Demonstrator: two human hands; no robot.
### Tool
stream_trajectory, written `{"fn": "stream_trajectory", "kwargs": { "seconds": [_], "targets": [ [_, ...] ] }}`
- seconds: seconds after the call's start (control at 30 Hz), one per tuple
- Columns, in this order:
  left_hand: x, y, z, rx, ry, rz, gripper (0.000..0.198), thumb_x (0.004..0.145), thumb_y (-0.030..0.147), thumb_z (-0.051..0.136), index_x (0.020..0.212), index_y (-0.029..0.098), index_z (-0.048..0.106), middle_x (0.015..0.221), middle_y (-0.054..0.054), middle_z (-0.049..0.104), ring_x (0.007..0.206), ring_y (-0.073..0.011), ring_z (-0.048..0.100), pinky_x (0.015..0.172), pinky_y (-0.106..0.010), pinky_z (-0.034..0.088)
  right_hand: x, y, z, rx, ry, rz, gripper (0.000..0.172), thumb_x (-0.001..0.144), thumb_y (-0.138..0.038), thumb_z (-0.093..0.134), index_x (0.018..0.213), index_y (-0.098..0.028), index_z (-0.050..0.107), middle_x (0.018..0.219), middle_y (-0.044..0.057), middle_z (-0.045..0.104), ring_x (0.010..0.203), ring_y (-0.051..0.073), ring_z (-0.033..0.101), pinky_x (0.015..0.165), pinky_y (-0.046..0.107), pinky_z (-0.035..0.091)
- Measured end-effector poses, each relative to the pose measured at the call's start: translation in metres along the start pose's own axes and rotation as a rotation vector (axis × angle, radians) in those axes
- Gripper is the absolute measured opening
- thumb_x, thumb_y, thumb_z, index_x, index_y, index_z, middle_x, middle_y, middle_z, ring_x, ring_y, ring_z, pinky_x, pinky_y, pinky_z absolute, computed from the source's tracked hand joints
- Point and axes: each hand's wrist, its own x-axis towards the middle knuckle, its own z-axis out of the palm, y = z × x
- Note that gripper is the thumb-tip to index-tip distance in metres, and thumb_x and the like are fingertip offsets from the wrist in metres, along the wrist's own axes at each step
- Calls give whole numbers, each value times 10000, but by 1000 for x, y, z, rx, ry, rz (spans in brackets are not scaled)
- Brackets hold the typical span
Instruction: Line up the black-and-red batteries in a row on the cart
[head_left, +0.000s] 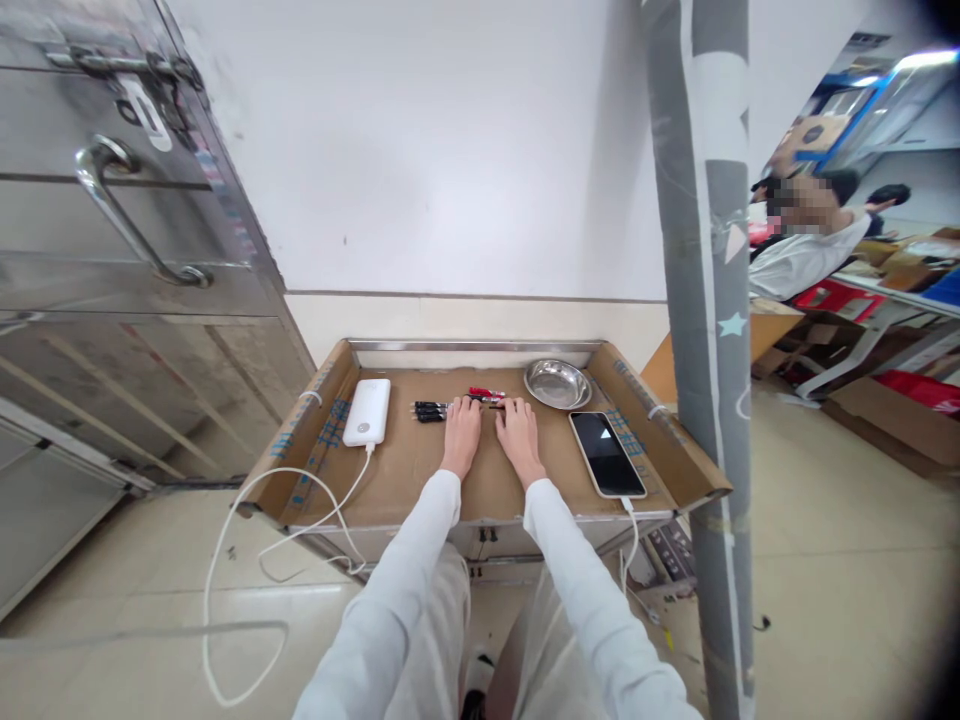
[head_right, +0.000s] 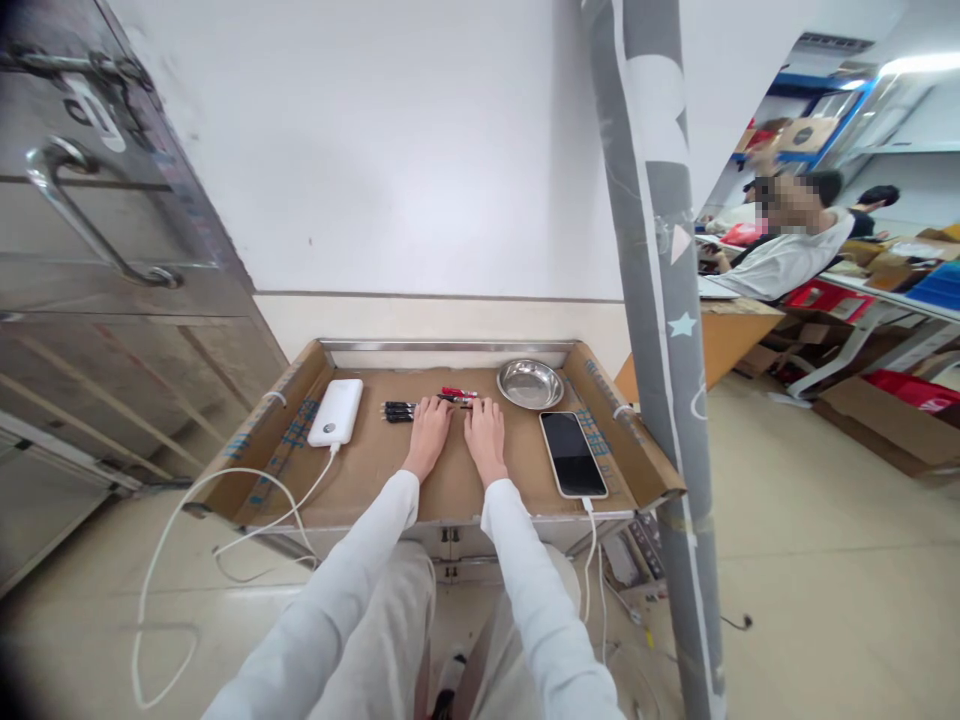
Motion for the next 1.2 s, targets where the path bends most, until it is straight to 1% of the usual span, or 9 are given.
{"fn": "stream_trajectory", "kwargs": {
  "seconds": [0.13,0.4,0.63,0.73,0.8,0.87,0.93,1.1,1.2],
  "targets": [
    [1,0,-1,11,-12,9,212,925,195,372,927,150,579,936,-113,576,942,-262,494,833,-414,405,2,2,0,14,-18,3,200,908,-214,404,973,-175,589,952,91,563,891,213,492,778,316,376],
    [-1,-2,-1,14,-35,58,177,921,214,409,930,158,576,964,-96,581,971,-244,493,866,-388,387,1,5,3,116,-76,-49,231,931,-205,394,963,-164,619,932,88,596,907,212,512,829,324,375],
    [0,-1,-2,-73,-93,76,191,934,253,399,1029,178,547,972,-64,623,950,-215,542,877,-368,379,-3,3,0,131,-60,-109,235,932,-208,406,967,-178,636,908,79,595,869,204,510,807,317,377],
    [1,0,-2,-75,-49,89,252,941,218,362,1139,191,515,1118,-77,610,1059,-208,529,926,-372,356,-12,-2,-8,54,-32,-71,240,931,-236,418,929,-184,652,875,80,589,843,209,503,775,314,365],
    [2,1,-2,-82,-16,113,311,935,187,354,1223,195,472,1251,-85,553,1173,-201,476,977,-367,328,-19,-4,-15,34,17,-49,243,934,-242,413,963,-193,649,901,79,594,847,208,502,767,311,356],
    [2,1,-2,-86,-16,153,350,929,167,348,1264,200,447,1295,-85,523,1215,-192,451,1013,-358,304,-25,-6,-20,41,73,-5,256,941,-256,399,997,-197,642,924,79,600,844,205,501,767,309,350],
    [0,0,-3,-71,-36,175,341,929,177,354,1251,204,465,1235,-85,556,1160,-197,494,1010,-363,311,-28,-5,-24,52,116,39,271,946,-268,385,1005,-198,640,929,78,610,840,205,501,772,311,344],
    [-14,-1,-11,-57,-121,261,230,931,310,412,1016,177,579,983,-67,597,960,-205,555,903,-361,391,-31,-1,-24,76,165,69,303,954,-272,355,992,-188,644,919,81,645,834,211,504,781,320,325],
    [-22,0,-18,-104,-93,255,219,938,296,404,1028,176,563,968,-55,588,932,-187,555,863,-335,410,-33,0,-24,79,178,91,306,953,-258,347,986,-185,642,930,89,661,839,217,508,776,327,316]
  ]
}}
